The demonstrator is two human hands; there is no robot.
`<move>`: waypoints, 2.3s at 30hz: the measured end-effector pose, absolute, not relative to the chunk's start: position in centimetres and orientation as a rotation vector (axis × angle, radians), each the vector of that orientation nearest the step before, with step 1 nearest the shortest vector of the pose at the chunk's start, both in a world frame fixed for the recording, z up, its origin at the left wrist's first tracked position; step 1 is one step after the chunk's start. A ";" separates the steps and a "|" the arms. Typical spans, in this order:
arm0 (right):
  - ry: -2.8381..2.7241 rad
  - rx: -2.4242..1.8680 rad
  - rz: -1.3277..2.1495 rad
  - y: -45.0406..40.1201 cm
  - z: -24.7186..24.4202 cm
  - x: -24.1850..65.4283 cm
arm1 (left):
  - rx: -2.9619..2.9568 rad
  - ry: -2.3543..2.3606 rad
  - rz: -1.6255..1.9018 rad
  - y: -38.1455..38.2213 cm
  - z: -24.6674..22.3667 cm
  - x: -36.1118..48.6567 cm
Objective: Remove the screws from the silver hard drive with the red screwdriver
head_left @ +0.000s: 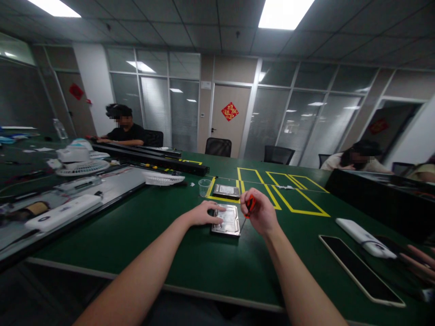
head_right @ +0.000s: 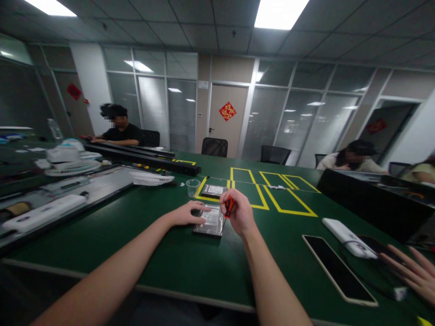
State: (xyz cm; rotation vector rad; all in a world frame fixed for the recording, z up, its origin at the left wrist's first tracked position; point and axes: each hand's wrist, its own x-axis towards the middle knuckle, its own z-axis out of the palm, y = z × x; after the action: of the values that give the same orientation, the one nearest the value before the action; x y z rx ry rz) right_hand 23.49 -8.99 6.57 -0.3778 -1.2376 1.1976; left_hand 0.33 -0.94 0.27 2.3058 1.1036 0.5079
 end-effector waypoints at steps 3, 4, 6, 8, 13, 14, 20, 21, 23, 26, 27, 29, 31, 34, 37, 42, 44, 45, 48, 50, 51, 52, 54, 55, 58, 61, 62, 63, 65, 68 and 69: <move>-1.246 -0.355 1.202 -8.9 6.4 23.4 | 2.299 1.109 0.500 -1.1 0.4 0.4; -1.250 -0.350 1.212 -8.9 6.3 23.4 | 2.299 1.107 0.497 -1.2 0.5 0.4; -1.256 -0.349 1.226 -8.9 6.4 23.3 | 2.302 1.102 0.498 -1.4 0.6 0.4; -1.259 -0.359 1.236 -8.9 6.5 23.2 | 2.303 1.101 0.488 -1.4 0.8 0.4; -1.223 -0.369 1.290 -9.1 6.7 23.3 | 2.299 1.113 0.477 -1.4 0.8 0.3; -1.223 -0.373 1.284 -9.1 6.7 23.3 | 2.299 1.111 0.480 -1.3 0.7 0.3; -1.243 -0.360 1.202 -9.1 6.5 23.2 | 2.313 1.099 0.509 -1.2 0.4 0.4; -1.244 -0.356 1.203 -9.1 6.5 23.2 | 2.313 1.100 0.507 -1.2 0.4 0.4; -1.239 -0.352 1.216 -9.2 6.6 23.1 | 2.311 1.101 0.506 -1.2 0.4 0.4; -1.225 -0.352 1.247 -9.2 6.7 23.1 | 2.311 1.094 0.513 -1.3 0.5 0.4; -1.220 -0.352 1.257 -9.2 6.7 23.2 | 2.311 1.092 0.514 -1.4 0.5 0.4; -1.214 -0.351 1.275 -9.2 6.7 23.3 | 2.304 1.094 0.512 -1.4 0.6 0.4; -1.209 -0.354 1.280 -9.1 6.7 23.4 | 2.295 1.099 0.510 -1.4 0.6 0.4; -1.209 -0.361 1.242 -9.1 6.6 23.4 | 2.291 1.101 0.519 -1.3 0.3 0.4; -1.220 -0.354 1.197 -9.2 6.5 23.3 | 2.294 1.098 0.527 -1.1 0.2 0.4; -1.228 -0.347 1.219 -9.3 6.6 23.3 | 2.294 1.112 0.497 -1.0 0.2 0.3; -1.229 -0.352 1.242 -9.3 6.7 23.4 | 2.304 1.110 0.492 -1.1 0.3 0.3; -1.229 -0.354 1.248 -9.2 6.7 23.4 | 2.306 1.110 0.496 -1.1 0.3 0.3; -1.221 -0.361 1.257 -9.2 6.8 23.5 | 2.309 1.106 0.506 -1.1 0.3 0.4; -1.231 -0.366 1.239 -9.2 6.7 23.5 | 2.310 1.104 0.508 -1.1 0.3 0.4; -1.240 -0.368 1.221 -9.2 6.7 23.5 | 2.309 1.103 0.506 -1.1 0.3 0.4; -1.252 -0.370 1.200 -9.2 6.6 23.4 | 2.310 1.102 0.508 -1.1 0.3 0.3; -1.275 -0.370 1.161 -9.3 6.5 23.4 | 2.309 1.099 0.521 -1.0 0.2 0.3; -1.284 -0.368 1.147 -9.4 6.5 23.3 | 2.314 1.092 0.523 -1.0 0.2 0.3; -1.294 -0.359 1.149 -9.5 6.5 23.2 | 2.313 1.091 0.531 -0.9 0.0 0.3; -1.293 -0.360 1.185 -9.5 6.7 23.2 | 2.305 1.101 0.526 -0.9 0.0 0.4; -1.294 -0.358 1.196 -9.5 6.8 23.2 | 2.305 1.101 0.525 -0.9 0.0 0.4; -1.294 -0.355 1.205 -9.5 6.8 23.2 | 2.305 1.101 0.526 -0.9 0.0 0.4; -1.291 -0.355 1.219 -9.5 6.9 23.3 | 2.304 1.098 0.520 -0.9 0.1 0.4; -1.287 -0.376 1.203 -9.6 6.8 23.4 | 2.301 1.095 0.512 -0.9 0.2 0.4; -1.290 -0.385 1.183 -9.7 6.7 23.4 | 2.302 1.094 0.515 -0.9 0.2 0.4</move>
State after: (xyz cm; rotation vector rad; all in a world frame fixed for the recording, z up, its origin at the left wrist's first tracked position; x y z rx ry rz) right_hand 23.37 -9.68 6.72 -0.3847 -1.2902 1.1832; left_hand 0.38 -0.95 0.17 2.3015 1.0943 0.5148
